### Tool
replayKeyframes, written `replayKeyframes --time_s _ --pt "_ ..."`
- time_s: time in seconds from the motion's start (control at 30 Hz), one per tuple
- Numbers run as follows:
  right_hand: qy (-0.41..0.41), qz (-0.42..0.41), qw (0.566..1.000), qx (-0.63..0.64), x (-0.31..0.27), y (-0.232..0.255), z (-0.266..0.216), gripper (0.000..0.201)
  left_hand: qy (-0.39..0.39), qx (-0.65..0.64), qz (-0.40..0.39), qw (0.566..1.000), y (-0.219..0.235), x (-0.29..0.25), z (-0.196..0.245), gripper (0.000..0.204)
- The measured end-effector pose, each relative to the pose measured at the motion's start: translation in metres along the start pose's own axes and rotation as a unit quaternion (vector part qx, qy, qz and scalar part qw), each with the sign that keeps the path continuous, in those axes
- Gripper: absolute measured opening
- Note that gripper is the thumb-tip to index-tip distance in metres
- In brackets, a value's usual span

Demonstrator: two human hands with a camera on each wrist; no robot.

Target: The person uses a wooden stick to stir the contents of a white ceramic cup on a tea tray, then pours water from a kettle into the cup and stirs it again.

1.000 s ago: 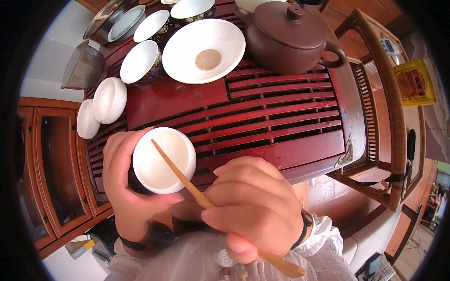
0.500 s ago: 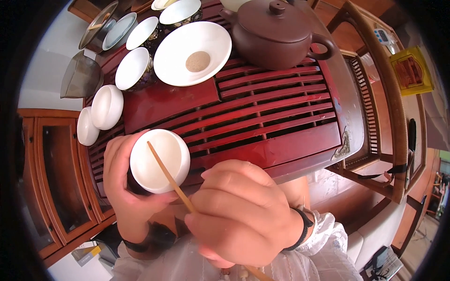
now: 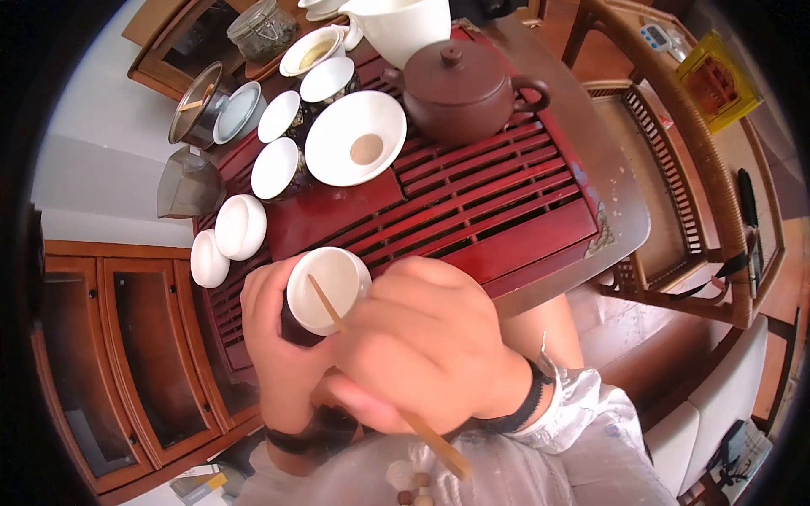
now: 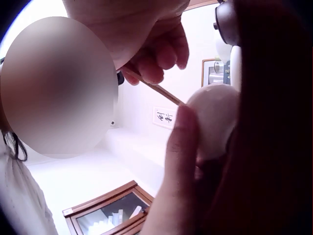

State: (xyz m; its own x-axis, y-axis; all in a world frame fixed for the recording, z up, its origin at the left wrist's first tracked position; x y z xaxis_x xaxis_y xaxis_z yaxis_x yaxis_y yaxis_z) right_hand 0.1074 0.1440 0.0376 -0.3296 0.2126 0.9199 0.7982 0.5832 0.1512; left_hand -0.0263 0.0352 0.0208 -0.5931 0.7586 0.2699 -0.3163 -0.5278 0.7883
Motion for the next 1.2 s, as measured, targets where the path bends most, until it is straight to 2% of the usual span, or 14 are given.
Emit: replayKeyframes --time_s 0.13,0.2,0.33,0.4,0.47,0.5,0.53,0.6,0.7,0.73,0.8,0.93,1.0,1.2 --pt "0.033 -0.016 0.998 0.058 -0.018 -0.001 -0.001 0.025 -0.006 0.017 0.007 1.0 0.0 -0.001 0.0 0.078" --pt "0.044 0.077 0.991 0.096 -0.019 0.0 -0.001 0.03 0.004 0.013 -0.002 1.0 0.0 -0.003 -0.001 0.079" --pt "0.075 -0.028 0.994 0.075 -0.018 0.006 -0.003 0.03 0.012 0.01 -0.012 1.0 0.0 -0.003 -0.002 0.082" --pt "0.056 -0.065 0.996 0.039 -0.017 0.008 -0.007 0.04 0.004 0.016 -0.012 1.0 0.001 -0.003 0.0 0.083" --pt "0.096 -0.014 0.995 0.008 -0.02 0.016 -0.012 0.04 -0.005 0.018 -0.01 1.0 0.0 -0.003 0.001 0.085" --pt "0.223 -0.071 0.971 0.053 -0.014 0.02 -0.006 0.037 -0.002 0.008 -0.01 1.0 0.0 -0.003 0.0 0.086" --pt "0.222 -0.071 0.971 0.053 -0.014 0.02 -0.011 0.037 0.001 0.0 -0.009 1.0 0.0 -0.003 -0.001 0.087" --pt "0.075 -0.066 0.993 0.062 -0.016 0.016 -0.012 0.04 -0.003 -0.005 -0.004 1.0 -0.001 -0.004 -0.002 0.087" --pt "0.14 -0.066 0.987 0.037 -0.024 0.009 -0.006 0.041 -0.001 -0.01 0.001 1.0 -0.001 -0.004 -0.001 0.086" --pt "0.139 -0.067 0.987 0.037 -0.022 0.007 -0.008 0.041 0.004 -0.01 0.001 1.0 -0.001 -0.004 0.0 0.086" --pt "0.04 -0.093 0.995 0.025 -0.016 0.003 -0.005 0.042 0.01 -0.016 0.004 1.0 -0.002 -0.006 0.0 0.086" --pt "0.066 -0.082 0.994 0.015 -0.019 0.006 -0.008 0.043 0.02 -0.022 -0.001 1.0 -0.001 -0.005 0.0 0.086" --pt "0.048 -0.039 0.998 0.003 -0.02 0.01 -0.011 0.044 0.019 -0.025 -0.002 1.0 -0.001 -0.005 0.0 0.086" --pt "0.075 -0.057 0.995 0.035 -0.021 0.003 -0.009 0.041 0.015 -0.026 0.003 1.0 -0.001 -0.005 0.0 0.086"
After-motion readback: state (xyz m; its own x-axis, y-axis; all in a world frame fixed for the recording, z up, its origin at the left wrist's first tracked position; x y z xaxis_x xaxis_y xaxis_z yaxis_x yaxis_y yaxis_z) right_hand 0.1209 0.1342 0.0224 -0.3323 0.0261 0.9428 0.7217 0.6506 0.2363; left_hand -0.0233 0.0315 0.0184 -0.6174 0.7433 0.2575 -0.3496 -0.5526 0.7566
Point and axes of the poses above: each hand's wrist, its own x-axis towards the middle knuckle, its own y-axis out of the back of the hand, z = x × y, the point moved 5 cm from there along x, towards the middle knuckle, and after that the axes turned 11 degrees about y, right-handed, at the moved point
